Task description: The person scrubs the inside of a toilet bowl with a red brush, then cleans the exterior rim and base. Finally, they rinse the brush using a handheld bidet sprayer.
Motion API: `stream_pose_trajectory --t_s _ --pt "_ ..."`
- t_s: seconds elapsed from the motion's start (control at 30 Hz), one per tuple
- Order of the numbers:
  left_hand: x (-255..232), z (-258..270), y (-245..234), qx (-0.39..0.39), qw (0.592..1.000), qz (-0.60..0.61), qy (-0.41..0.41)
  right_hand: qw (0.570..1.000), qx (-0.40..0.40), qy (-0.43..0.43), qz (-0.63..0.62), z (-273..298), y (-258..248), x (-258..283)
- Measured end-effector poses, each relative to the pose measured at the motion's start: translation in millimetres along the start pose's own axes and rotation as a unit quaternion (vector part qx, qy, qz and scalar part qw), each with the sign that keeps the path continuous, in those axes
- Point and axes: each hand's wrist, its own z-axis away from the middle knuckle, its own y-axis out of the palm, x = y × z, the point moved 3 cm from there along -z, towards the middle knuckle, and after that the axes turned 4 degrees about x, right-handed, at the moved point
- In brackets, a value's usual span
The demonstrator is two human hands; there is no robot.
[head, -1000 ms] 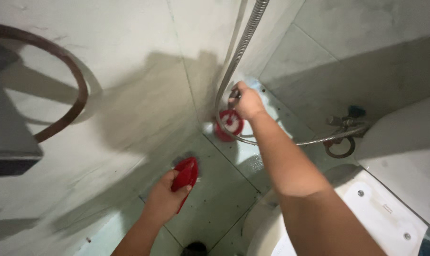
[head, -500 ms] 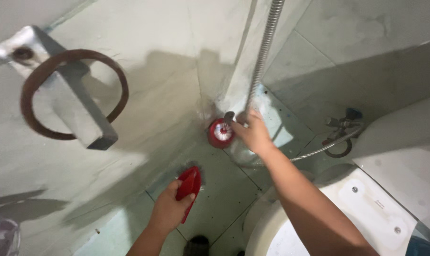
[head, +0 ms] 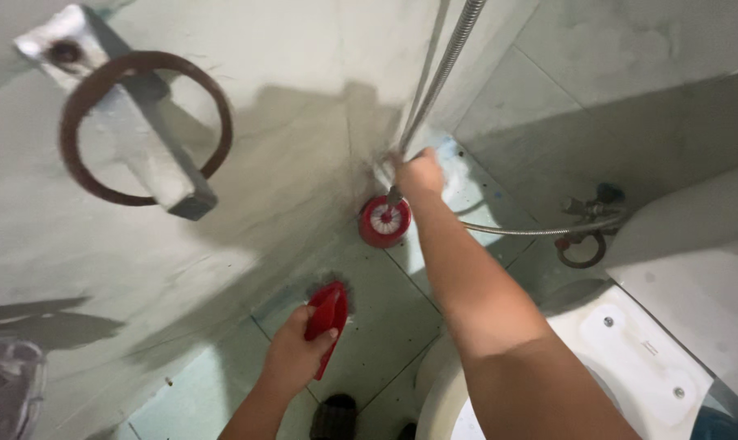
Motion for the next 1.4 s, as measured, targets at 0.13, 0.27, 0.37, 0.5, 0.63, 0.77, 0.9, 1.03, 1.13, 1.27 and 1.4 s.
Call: stream_pose_trajectory --t_s 0.13,0.27,0.37,0.5,0.63,0.77,0.9,1.03,1.13,1.27,1.4 --pt "5 0 -11 0.014 0.999 -0.017 -0.045 0.957 0.15 -0.076 0.235 21 27 4" --pt "11 3 -26 0.006 0.997 0.004 -0.074 0.953 0.111 -0.113 0.257 36 45 -26" --pt "26 8 -33 -0.014 0.998 0.027 -0.057 0.944 0.119 -0.131 0.278 56 57 -38" --pt "51 28 -38 -0.025 0.996 0.023 -0.087 0.925 0.237 -0.11 0.278 107 78 -49" --pt "74 60 -41 0.002 0.976 0.075 -0.204 0.899 0.292 -0.091 0.314 196 118 -54" --pt "103 82 -48 -0.067 0.98 0.145 -0.116 0.838 0.316 -0.23 0.381 290 173 -58" --pt "128 103 -63 -0.093 0.973 0.146 -0.155 0.832 0.394 -0.248 0.301 342 210 -72" --pt "163 114 -71 -0.117 0.967 0.175 -0.143 0.794 0.513 -0.25 0.211 351 183 -56" --pt "209 112 -67 -0.169 0.968 0.119 -0.146 0.852 0.436 -0.249 0.151 322 135 -29" --pt "265 95 -60 -0.154 0.965 0.133 -0.166 0.881 -0.113 -0.459 0.01 224 -10 47" --pt "258 100 -68 -0.084 0.967 0.204 -0.127 0.855 -0.315 -0.354 -0.209 169 -215 149"
